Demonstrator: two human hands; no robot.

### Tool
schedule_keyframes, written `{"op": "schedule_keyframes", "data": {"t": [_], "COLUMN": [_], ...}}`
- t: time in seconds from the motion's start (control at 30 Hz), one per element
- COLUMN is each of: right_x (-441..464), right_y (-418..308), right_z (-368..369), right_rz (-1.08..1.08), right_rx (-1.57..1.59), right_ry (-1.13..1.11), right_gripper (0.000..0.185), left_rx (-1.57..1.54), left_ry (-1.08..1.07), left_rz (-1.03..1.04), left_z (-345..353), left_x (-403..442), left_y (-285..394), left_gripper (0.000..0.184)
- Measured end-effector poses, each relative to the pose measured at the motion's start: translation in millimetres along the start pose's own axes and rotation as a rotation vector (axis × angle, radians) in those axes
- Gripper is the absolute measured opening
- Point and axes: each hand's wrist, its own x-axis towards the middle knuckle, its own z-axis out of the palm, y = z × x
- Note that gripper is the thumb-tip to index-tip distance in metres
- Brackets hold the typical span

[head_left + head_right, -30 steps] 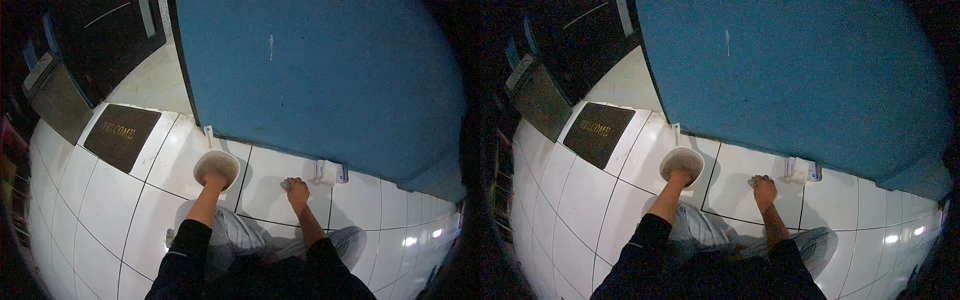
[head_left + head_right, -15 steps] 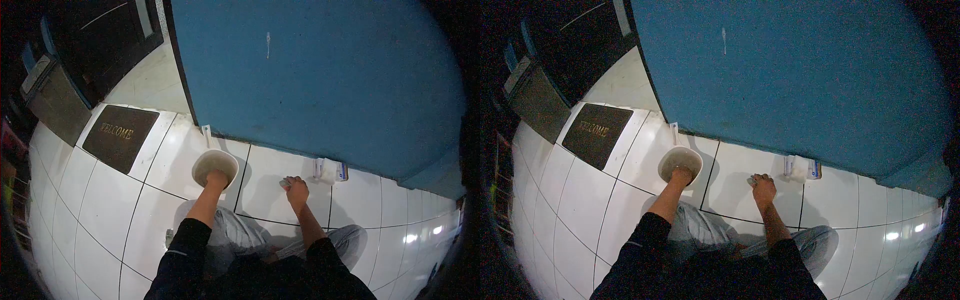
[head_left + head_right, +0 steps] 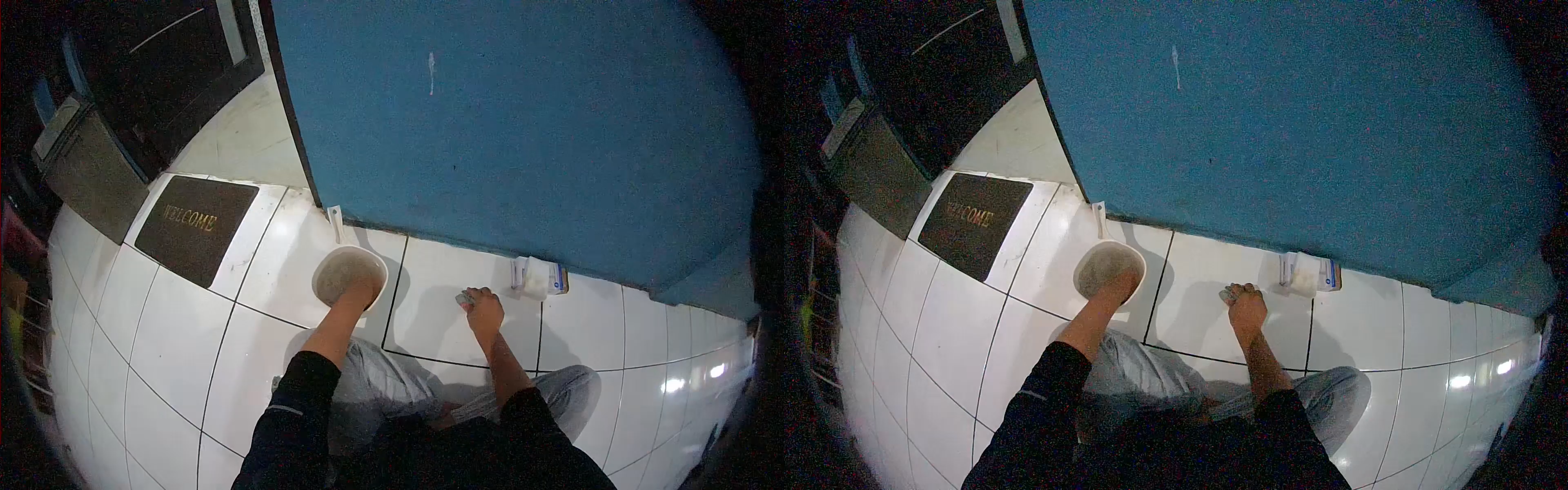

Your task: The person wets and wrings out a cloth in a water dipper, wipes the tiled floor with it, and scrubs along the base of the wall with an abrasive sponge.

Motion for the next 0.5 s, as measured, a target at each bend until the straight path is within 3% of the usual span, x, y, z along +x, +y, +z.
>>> {"op": "schedule_keyframes", "data": {"t": [0.27, 0.4, 0.47, 0.5], "right_x": [0.3, 0.5, 0.8, 0.4], "right_y": [-1.6, -1.3, -3.7, -3.2], "right_z": [-1.8, -1.1, -5.3, -4.5], "right_rz": [0.035, 0.040, 0.060, 0.061], "right_rx": [0.060, 0.048, 0.062, 0.064], "right_ry": [-0.019, -0.011, -0.045, -0.044], "right_gripper": [0.032, 0.032, 0.031, 0.031], "left_rx": [-0.154, 0.170, -0.104, -0.102], "left_ry": [0.124, 0.154, 0.062, 0.062], "left_rz": [-0.006, 0.016, -0.176, -0.176], "left_z": [-4.1, 12.4, -22.4, -23.6], "left_x": [-5.7, 17.3, -4.7, -6.0], "left_y": [-2.2, -12.3, 2.0, 1.7], "left_gripper": [0.029, 0.026, 0.026, 0.026]}}
